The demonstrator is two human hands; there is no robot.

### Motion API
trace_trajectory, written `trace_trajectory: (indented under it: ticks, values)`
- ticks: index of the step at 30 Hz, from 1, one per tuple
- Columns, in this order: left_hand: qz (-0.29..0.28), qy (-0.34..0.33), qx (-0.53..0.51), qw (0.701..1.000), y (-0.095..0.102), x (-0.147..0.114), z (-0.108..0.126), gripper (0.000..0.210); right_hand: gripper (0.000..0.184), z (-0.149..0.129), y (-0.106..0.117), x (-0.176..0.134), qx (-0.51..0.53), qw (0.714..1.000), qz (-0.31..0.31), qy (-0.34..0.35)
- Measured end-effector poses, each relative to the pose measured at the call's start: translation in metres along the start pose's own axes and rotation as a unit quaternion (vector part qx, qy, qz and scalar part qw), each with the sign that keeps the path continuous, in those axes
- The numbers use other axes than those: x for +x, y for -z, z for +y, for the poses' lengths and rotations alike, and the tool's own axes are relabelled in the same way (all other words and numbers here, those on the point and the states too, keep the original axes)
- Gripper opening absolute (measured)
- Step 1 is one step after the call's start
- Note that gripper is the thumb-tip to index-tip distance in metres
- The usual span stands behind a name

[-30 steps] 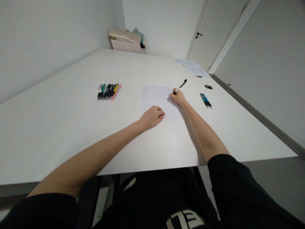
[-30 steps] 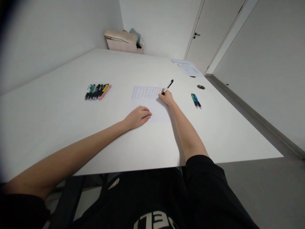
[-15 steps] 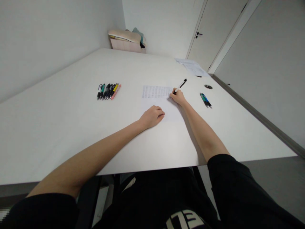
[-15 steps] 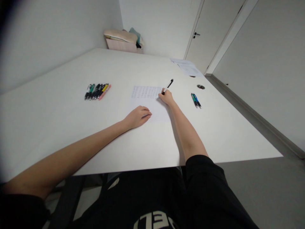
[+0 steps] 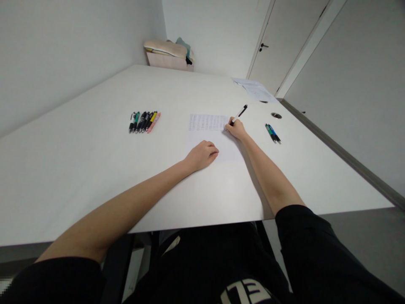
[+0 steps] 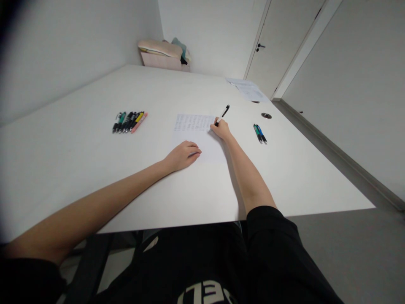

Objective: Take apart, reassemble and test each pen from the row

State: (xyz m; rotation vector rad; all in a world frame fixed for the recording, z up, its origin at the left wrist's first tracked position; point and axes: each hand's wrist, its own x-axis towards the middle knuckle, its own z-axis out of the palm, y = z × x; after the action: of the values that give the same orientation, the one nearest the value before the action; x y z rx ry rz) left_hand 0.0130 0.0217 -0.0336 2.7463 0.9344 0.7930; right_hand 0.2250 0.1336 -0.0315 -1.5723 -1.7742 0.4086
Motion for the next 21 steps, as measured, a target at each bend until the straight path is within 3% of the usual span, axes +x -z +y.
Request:
trace_trajectory:
  ticks: [6,10,16,21]
  values:
    - [-0.003,-0.002,0.0,1.0,0.0,0.0,0.0,0.023,0.012,0.001,-0.003,0.001,-0.002,0.999,0.03,-0.014]
    - [-0.005,-0.005,0.002,1.0,0.0,0.0,-0.001,0.023,0.013,0.005,-0.003,0.001,0.088,0.991,0.078,-0.061]
    - [-0.012,-0.011,0.006,1.0,0.002,0.0,0.001,0.023,0.02,0.002,0.002,0.0,0.305,0.923,0.168,-0.165]
    - [-0.02,-0.008,0.013,1.0,0.003,0.0,0.002,0.024,0.025,-0.011,0.01,-0.012,0.418,0.872,0.171,-0.189]
